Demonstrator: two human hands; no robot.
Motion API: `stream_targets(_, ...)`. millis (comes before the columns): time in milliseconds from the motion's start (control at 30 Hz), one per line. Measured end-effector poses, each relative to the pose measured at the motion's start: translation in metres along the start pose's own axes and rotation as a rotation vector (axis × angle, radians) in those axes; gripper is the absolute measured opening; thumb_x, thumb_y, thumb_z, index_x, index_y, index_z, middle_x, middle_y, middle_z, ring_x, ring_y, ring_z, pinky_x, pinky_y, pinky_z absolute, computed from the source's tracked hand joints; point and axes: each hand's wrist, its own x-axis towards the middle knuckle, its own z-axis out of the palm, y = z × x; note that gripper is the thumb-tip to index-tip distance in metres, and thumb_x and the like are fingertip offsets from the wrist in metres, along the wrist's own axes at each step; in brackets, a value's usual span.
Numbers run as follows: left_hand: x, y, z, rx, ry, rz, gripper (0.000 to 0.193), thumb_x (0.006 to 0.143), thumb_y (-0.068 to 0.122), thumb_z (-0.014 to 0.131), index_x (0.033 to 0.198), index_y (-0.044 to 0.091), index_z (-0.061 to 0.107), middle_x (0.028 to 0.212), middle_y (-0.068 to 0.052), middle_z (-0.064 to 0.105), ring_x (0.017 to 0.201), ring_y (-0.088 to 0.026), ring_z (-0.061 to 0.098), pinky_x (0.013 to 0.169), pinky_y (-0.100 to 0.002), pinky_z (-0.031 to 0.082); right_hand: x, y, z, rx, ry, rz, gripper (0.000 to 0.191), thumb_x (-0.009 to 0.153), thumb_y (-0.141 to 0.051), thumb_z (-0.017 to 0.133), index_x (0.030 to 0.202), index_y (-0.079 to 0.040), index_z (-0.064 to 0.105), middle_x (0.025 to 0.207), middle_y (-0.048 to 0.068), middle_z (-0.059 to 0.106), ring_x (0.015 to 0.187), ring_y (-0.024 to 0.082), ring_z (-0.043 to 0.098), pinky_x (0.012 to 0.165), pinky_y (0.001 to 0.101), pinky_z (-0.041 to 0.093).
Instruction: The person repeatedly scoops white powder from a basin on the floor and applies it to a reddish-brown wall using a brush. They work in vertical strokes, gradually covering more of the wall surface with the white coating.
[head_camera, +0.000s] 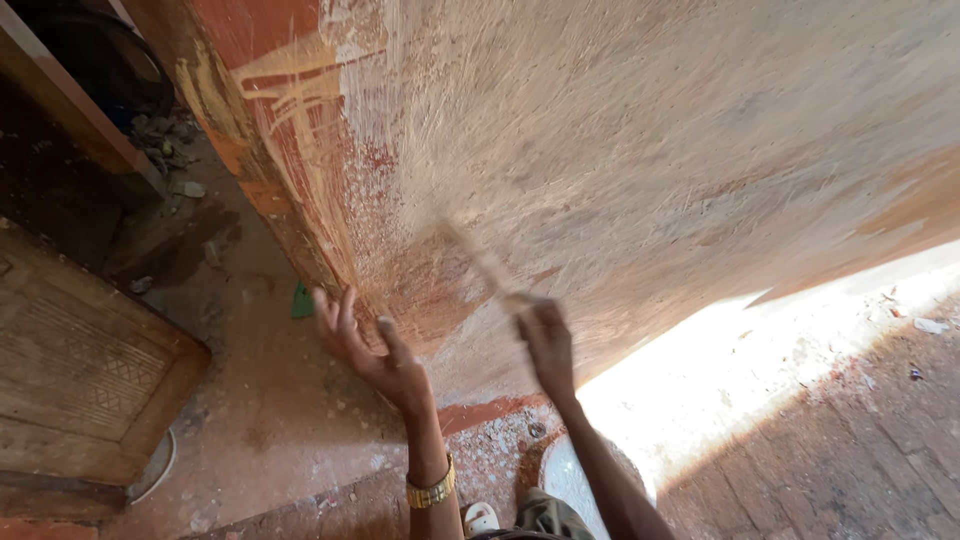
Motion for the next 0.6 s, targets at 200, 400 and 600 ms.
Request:
stream_targets(200, 0.009, 0.000, 0.010, 0.165, -0.205, 0.143, 0.063, 0.108, 0.046, 0.051, 0.159, 0.010, 0.044, 0.174, -0.017, 0.023, 0.161, -0.039, 0.023, 0.129, -0.063, 0.025, 0.054, -0.029, -0.119, 0.220, 0.481, -0.097, 0.034, 0.101, -0.021, 0.068, 0.133, -0.012, 0.062, 0.082, -0.001, 0.066, 0.049, 0.000, 0.042, 0.038, 0.0170, 0.032)
stream_targets(400, 0.007, -0.001, 0.006, 0.147, -0.252, 0.083, 0.068, 0.105, 0.048, 0.050, 0.160, 0.009, 0.041, 0.173, -0.019, 0.024, 0.159, -0.041, 0.025, 0.126, -0.063, 0.028, 0.074, -0.016, -0.142, 0.245, 0.694, -0.114, 0.030, 0.100, -0.022, 0.069, 0.128, -0.013, 0.062, 0.077, -0.002, 0.065, 0.047, -0.001, 0.040, 0.036, 0.0169, 0.029)
stream_targets(600, 0.005, 0.004, 0.004, 0.117, -0.233, 0.036, 0.062, 0.112, 0.048, 0.043, 0.159, 0.008, 0.042, 0.172, -0.019, 0.026, 0.159, -0.039, 0.029, 0.128, -0.061, 0.030, 0.014, 0.054, -0.027, -0.022, 0.272, 0.072, 0.032, 0.104, -0.040, 0.064, 0.111, -0.010, 0.064, 0.086, -0.001, 0.067, 0.062, 0.001, 0.056, 0.047, 0.0170, 0.047)
